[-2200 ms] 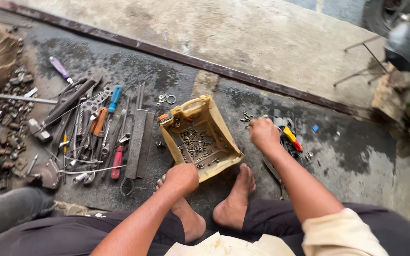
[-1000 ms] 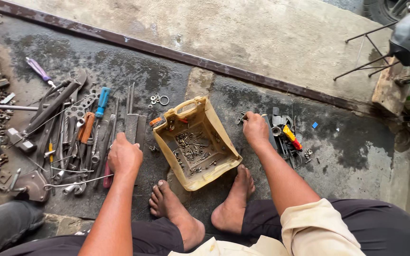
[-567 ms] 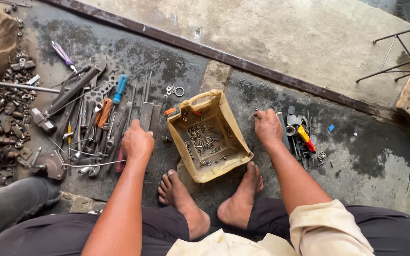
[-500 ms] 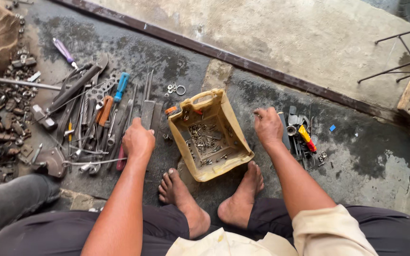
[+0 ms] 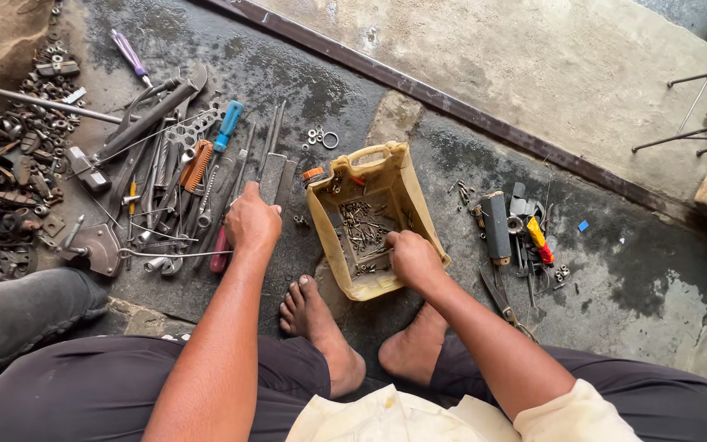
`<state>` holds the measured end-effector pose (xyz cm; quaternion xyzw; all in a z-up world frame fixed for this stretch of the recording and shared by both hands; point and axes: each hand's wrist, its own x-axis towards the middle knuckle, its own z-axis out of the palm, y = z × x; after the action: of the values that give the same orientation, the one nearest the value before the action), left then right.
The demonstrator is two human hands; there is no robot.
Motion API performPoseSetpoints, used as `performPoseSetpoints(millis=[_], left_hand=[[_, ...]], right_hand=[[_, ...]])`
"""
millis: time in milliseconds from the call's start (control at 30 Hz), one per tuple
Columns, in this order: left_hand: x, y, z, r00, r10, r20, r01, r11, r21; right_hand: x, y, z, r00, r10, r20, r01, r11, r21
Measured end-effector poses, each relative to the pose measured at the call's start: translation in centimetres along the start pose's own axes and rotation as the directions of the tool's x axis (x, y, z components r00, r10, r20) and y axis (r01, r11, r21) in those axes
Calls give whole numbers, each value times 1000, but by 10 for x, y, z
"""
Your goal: The person sits on the floor and sorts small metal fasteners from a yellow plastic container. They pick up individual screws and bolts, inspect them, and place them back into the container or on the floor.
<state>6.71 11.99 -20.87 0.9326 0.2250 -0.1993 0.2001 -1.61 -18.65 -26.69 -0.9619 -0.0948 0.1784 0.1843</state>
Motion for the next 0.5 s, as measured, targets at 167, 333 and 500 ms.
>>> performPoseSetpoints(millis=[167, 333, 500], left_hand=[[0, 0, -2, 1000, -12, 16, 12, 1000, -6], [-1, 0, -3, 999, -24, 28, 24, 1000, -7], [0, -1, -3, 999, -13, 35, 13, 1000, 3]], right_hand=[[3, -23, -8, 992, 97, -75, -94, 995, 40], [12, -43, -21, 997, -44, -60, 49, 996, 80], [13, -37, -15, 998, 39, -54, -39, 999, 4]])
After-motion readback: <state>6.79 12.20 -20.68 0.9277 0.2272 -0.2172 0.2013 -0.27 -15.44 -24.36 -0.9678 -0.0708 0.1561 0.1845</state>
